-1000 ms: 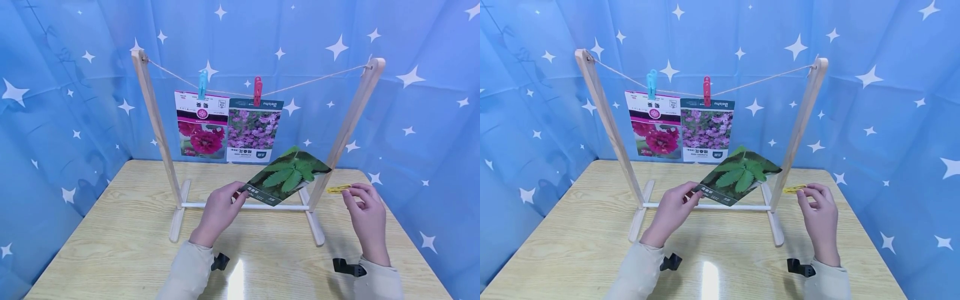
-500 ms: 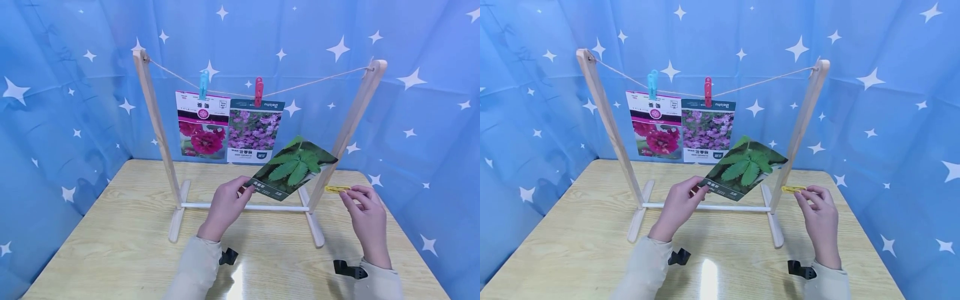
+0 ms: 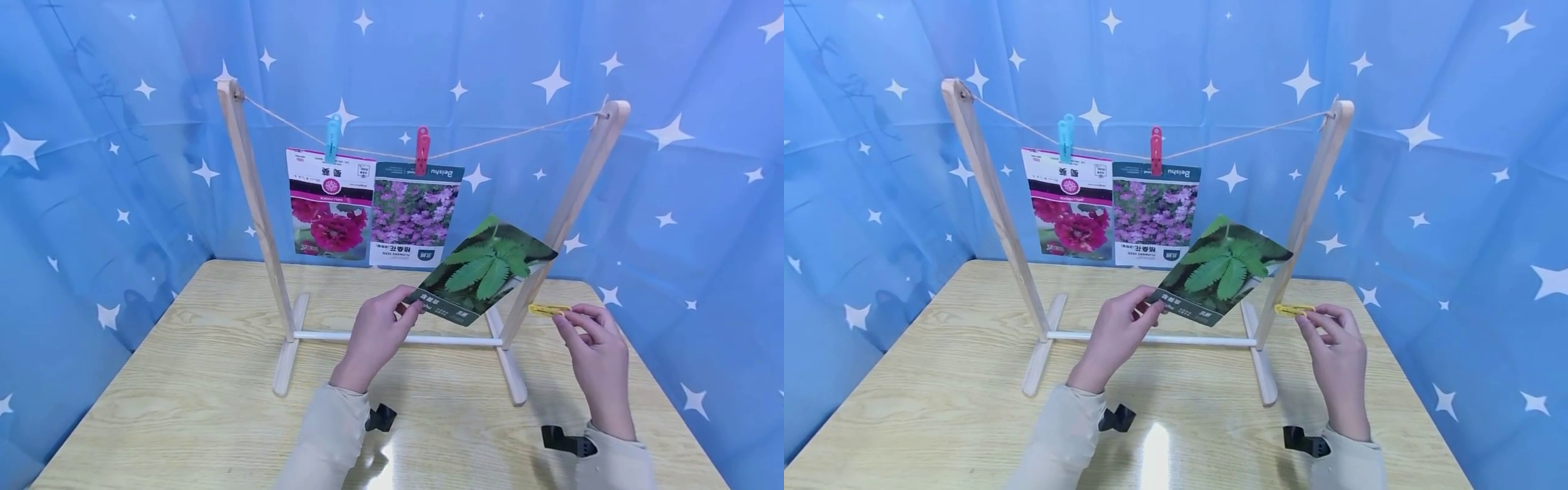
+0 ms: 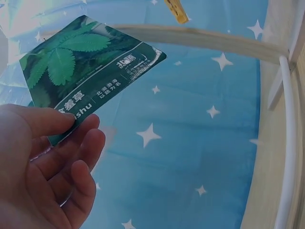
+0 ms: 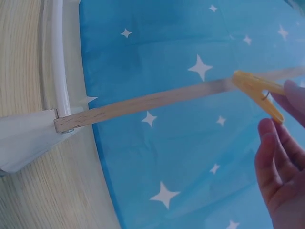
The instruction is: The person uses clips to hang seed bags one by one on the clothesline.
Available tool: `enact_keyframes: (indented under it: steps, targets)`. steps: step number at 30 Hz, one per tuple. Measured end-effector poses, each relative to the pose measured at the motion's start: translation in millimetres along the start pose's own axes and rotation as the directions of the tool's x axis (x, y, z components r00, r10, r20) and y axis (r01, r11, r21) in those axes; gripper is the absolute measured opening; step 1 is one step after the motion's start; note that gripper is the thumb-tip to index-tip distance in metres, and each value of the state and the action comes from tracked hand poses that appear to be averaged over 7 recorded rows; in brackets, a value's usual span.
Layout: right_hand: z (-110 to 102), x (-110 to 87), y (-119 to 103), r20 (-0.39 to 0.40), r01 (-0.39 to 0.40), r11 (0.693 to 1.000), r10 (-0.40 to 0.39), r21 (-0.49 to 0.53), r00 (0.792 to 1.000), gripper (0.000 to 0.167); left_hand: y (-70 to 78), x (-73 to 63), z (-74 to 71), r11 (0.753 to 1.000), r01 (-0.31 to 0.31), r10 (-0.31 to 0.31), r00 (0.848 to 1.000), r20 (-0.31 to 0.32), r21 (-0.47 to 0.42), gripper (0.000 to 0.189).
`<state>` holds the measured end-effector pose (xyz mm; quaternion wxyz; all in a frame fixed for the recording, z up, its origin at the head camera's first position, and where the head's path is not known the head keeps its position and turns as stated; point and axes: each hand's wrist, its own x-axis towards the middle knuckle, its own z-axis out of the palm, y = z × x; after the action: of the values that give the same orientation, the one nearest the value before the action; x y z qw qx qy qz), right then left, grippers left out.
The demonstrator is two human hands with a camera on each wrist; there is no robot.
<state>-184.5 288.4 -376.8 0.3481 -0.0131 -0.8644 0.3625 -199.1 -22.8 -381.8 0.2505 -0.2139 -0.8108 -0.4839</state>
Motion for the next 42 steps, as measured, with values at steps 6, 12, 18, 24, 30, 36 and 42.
enact_keyframes:
  steps: [6,12,18,24,30,36,42]
  targets:
    - [-2,1.5,-1,-0.027,0.010,0.998,-0.009,0.064,1.000,0.030,11.4,5.4,5.8,0.997,0.014,-0.016,1.000,-0.023,-0.080,0.011]
    - [-4,1.3,-2,-0.046,0.018,0.988,-0.011,0.151,0.999,0.026,16.3,9.0,16.3,0.990,0.024,-0.027,0.999,-0.018,-0.141,0.011]
    - [-5,1.4,-2,-0.049,0.029,0.985,-0.021,0.171,0.999,0.024,16.5,10.9,25.4,0.986,0.026,-0.031,0.999,-0.028,-0.164,0.010]
    - [-6,1.9,0,-0.050,0.026,0.987,-0.018,0.157,0.999,0.024,16.9,15.3,30.7,0.983,0.036,-0.045,0.998,-0.044,-0.177,0.009]
    - [-6,2.2,4,-0.039,0.029,0.988,-0.024,0.152,0.999,0.023,14.9,24.0,31.7,0.978,0.026,-0.043,0.996,-0.080,-0.208,0.009]
    - [-4,2.0,5,-0.021,0.039,0.989,-0.036,0.145,0.999,0.024,12.5,28.0,31.8,0.971,0.013,-0.040,0.993,-0.113,-0.238,0.008]
    - [-5,0.6,5,-0.023,0.029,0.992,-0.027,0.119,0.999,0.023,13.7,30.7,32.6,0.964,0.007,-0.039,0.992,-0.116,-0.265,0.008]
